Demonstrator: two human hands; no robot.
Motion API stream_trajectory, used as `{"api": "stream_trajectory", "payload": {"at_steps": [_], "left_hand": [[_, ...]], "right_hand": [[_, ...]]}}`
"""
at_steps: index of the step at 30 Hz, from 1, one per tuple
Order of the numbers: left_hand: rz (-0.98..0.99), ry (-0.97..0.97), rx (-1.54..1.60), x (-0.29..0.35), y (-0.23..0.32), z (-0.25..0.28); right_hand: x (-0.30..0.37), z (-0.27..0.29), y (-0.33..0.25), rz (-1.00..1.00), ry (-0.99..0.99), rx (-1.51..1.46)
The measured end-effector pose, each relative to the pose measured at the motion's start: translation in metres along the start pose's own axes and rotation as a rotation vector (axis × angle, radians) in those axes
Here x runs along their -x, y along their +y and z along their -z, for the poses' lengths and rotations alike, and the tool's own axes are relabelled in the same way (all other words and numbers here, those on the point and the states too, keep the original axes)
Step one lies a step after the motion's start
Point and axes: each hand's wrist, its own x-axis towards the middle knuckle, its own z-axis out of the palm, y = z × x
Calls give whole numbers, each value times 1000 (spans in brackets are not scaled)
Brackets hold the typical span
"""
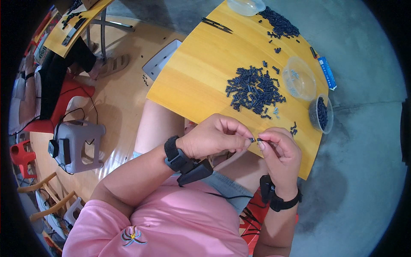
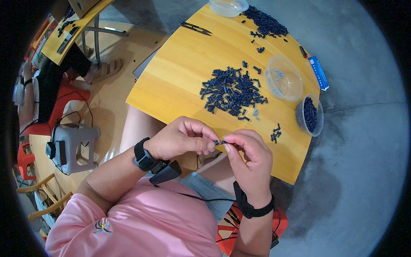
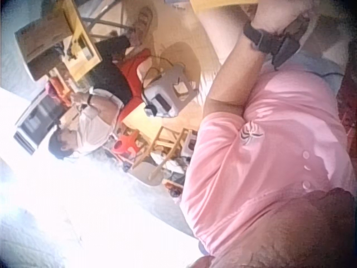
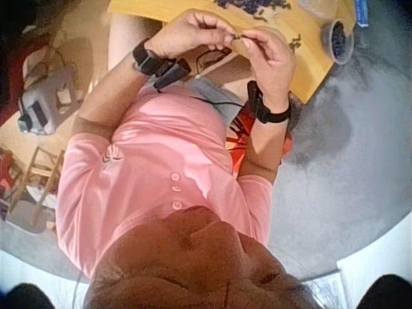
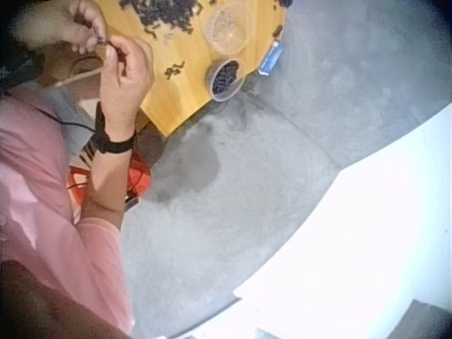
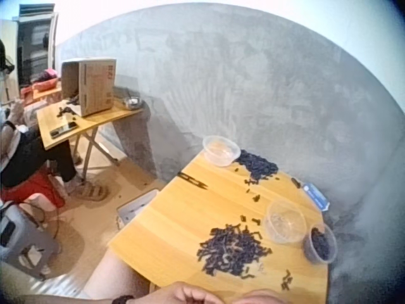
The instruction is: Assembling or sorting small blue plastic components at a table.
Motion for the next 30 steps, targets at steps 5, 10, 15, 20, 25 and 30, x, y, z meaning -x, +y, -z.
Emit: {"api": "stream_trajectory", "payload": {"at_steps": [5, 10, 15, 20, 25, 30], "left_hand": [[0, 0, -12, 3, 0, -1], [6, 1, 12, 4, 0, -4], [0, 12, 28, 8, 1, -5], [-12, -7, 57, 8, 1, -4], [16, -8, -28, 9, 1, -3], [20, -34, -74, 7, 2, -4]], "right_hand": [[4, -2, -7, 60, 12, 89], [3, -2, -12, 109, 14, 179], [2, -1, -23, 168, -23, 335], [3, -4, -28, 160, -41, 369], [2, -4, -29, 194, -82, 428], [4, -3, -31, 218, -92, 459]]}}
